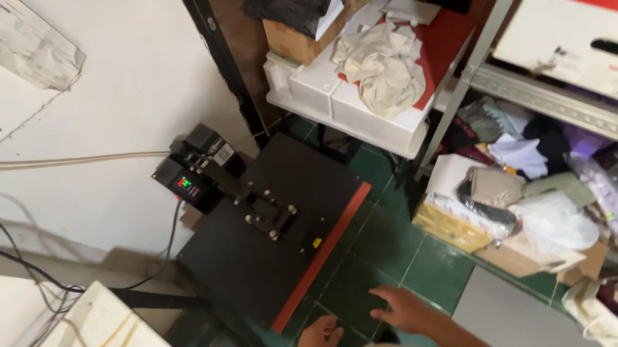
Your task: The person aligns multiple white strips on a red board, then places the board into a heat press machine. They operate the machine and later remove the board to inspect the result.
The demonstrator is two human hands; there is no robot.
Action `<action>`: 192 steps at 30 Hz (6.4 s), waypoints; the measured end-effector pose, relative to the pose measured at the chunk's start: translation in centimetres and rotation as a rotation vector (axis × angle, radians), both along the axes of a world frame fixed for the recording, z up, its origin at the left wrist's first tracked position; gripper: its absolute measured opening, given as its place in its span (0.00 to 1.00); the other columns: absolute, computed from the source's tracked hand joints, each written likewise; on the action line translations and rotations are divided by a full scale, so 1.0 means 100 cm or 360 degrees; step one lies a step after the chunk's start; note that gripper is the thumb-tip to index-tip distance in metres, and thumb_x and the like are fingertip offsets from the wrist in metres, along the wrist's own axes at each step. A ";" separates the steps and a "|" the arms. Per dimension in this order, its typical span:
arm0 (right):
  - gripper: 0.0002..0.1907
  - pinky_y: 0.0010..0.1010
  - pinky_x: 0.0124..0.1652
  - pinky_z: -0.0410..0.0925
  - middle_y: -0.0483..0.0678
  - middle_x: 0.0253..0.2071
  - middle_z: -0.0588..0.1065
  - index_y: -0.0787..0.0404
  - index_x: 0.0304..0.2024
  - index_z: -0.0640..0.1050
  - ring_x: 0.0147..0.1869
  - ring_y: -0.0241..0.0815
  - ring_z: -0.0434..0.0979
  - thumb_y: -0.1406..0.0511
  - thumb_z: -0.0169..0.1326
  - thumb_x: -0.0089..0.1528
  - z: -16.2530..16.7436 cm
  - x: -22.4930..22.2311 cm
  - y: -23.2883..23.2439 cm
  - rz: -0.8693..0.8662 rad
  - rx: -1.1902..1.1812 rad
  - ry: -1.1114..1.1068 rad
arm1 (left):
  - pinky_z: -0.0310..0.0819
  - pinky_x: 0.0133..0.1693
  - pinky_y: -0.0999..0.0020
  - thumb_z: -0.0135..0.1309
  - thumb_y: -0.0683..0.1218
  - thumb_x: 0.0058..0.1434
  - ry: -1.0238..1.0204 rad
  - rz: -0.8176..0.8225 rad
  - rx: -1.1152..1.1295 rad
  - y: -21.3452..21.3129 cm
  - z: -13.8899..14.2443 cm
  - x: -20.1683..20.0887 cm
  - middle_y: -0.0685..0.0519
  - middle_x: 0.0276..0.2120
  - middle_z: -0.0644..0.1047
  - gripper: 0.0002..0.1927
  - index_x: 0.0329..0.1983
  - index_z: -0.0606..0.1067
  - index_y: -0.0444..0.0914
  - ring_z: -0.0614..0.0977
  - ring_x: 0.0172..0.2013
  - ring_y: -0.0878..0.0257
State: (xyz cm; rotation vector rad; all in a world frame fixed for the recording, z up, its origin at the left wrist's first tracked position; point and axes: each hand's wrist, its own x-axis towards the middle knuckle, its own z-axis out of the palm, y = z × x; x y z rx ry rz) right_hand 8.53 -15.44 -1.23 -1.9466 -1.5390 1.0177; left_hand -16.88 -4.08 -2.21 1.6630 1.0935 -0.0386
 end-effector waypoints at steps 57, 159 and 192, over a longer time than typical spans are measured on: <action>0.28 0.38 0.60 0.71 0.51 0.63 0.75 0.57 0.63 0.74 0.64 0.47 0.77 0.55 0.58 0.61 0.017 0.036 0.416 0.1741 0.0096 0.0039 | 0.79 0.48 0.59 0.57 0.52 0.64 -0.0100 0.2271 0.0477 0.081 0.006 0.077 0.45 0.43 0.84 0.19 0.53 0.77 0.36 0.86 0.45 0.53; 0.33 0.41 0.64 0.70 0.48 0.67 0.71 0.53 0.64 0.74 0.70 0.47 0.73 0.50 0.61 0.59 -0.021 -0.253 0.333 0.1624 -0.0032 -0.0784 | 0.73 0.55 0.52 0.58 0.56 0.60 -0.0077 0.1567 0.0553 0.073 -0.003 -0.236 0.41 0.52 0.79 0.26 0.58 0.78 0.40 0.79 0.54 0.42; 0.36 0.37 0.68 0.64 0.48 0.72 0.65 0.52 0.66 0.70 0.74 0.46 0.67 0.48 0.61 0.59 -0.035 -0.348 0.335 0.2380 0.0119 -0.0789 | 0.71 0.59 0.57 0.59 0.55 0.61 0.0175 0.2099 0.0442 -0.024 -0.012 -0.269 0.39 0.57 0.77 0.31 0.64 0.73 0.35 0.78 0.57 0.44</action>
